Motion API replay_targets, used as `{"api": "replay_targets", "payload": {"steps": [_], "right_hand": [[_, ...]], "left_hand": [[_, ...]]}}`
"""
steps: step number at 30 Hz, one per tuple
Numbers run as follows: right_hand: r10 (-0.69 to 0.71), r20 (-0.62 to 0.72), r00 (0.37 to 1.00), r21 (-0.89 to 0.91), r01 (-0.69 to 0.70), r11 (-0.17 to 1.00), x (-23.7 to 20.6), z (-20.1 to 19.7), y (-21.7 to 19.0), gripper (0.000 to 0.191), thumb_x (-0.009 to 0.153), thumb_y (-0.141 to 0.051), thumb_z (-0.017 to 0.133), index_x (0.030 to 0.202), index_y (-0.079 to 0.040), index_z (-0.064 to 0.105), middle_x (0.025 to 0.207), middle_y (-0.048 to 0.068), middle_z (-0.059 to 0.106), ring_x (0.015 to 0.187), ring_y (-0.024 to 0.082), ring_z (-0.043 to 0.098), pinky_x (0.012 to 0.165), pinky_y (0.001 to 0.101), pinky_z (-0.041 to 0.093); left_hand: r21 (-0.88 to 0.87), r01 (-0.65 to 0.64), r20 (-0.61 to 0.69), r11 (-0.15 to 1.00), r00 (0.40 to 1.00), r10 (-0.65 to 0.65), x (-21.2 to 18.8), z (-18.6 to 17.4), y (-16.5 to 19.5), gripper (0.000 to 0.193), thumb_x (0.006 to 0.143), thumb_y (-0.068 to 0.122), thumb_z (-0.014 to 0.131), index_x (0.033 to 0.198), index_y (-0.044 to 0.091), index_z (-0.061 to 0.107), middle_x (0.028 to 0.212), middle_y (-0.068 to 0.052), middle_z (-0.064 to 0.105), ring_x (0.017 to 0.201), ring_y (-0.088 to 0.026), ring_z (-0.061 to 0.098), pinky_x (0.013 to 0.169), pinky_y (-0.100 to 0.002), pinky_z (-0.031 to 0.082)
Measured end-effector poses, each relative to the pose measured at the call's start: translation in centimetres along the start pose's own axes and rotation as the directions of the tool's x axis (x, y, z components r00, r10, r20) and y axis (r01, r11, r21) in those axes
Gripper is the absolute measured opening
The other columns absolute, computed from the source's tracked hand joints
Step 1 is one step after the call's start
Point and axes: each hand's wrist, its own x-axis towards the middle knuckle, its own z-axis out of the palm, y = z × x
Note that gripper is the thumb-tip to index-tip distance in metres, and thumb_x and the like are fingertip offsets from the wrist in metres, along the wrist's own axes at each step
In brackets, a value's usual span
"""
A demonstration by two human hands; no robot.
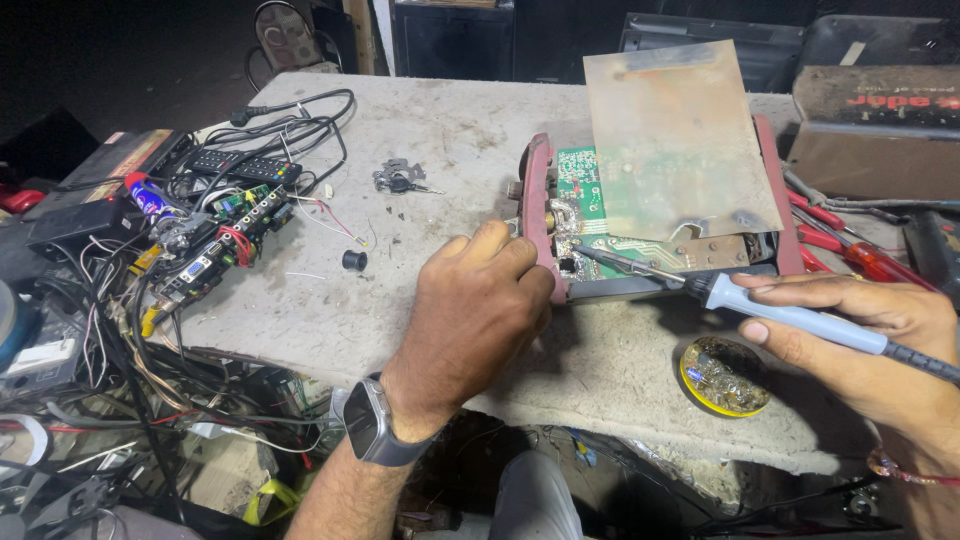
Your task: The person uses a soldering iron to reflow solder on a circuit board mounted in a pink plastic housing. They repeatedly apply the iron to specific joints while holding the board steady, occasionally adjusting the board's position on the workbench.
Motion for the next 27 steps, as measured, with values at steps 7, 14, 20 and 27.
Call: {"api": "replay_targets", "payload": {"steps": [7,14,20,27], "right_hand": [[-0.039,0.003,0.999,-0.016,0.039,0.999,0.1,-0.3,0.7,0.029,0.073,0.004,0.079,0.102,0.001,0.076,0.114,0.021,0.078,0.104,0.025,0.078,0.089,0.0340,0.064],[-0.067,0.019,0.998,0.039,0.066,0.997,0.2,-0.4,1.4,0.032,0.073,0.005,0.080,0.104,0.000,0.077,0.114,0.019,0.078,0.106,0.025,0.076,0.093,0.0338,0.061],[-0.070,0.025,0.997,0.038,0.069,0.997,0.2,-0.5,1.6,0.032,0.073,0.004,0.080,0.104,0.000,0.077,0.114,0.019,0.078,0.108,0.025,0.076,0.094,0.0337,0.061],[-0.063,0.021,0.998,0.083,0.061,0.995,0.4,-0.4,1.5,0.031,0.073,0.005,0.079,0.104,0.002,0.076,0.115,0.021,0.078,0.105,0.026,0.076,0.086,0.0317,0.063]], "left_hand": [[0.029,-0.009,0.007,1.000,1.000,0.008,0.6,0.7,-0.1,0.016,0.082,0.020,0.078,0.075,0.011,0.068,0.082,-0.002,0.059,0.087,-0.020,0.059,0.067,-0.035,0.049],[0.054,-0.033,0.028,0.998,0.999,0.031,1.1,0.9,-0.2,0.014,0.075,0.020,0.077,0.072,0.012,0.067,0.084,-0.003,0.060,0.090,-0.023,0.060,0.070,-0.037,0.051],[0.061,-0.047,0.019,0.997,0.999,0.046,1.6,1.5,-0.5,0.011,0.075,0.020,0.078,0.076,0.013,0.070,0.084,-0.002,0.063,0.089,-0.022,0.061,0.071,-0.037,0.051],[0.081,-0.039,0.068,0.996,0.997,0.033,2.1,2.1,-0.8,0.005,0.074,0.014,0.077,0.074,0.012,0.072,0.081,-0.003,0.066,0.085,-0.021,0.063,0.065,-0.036,0.052]]}}
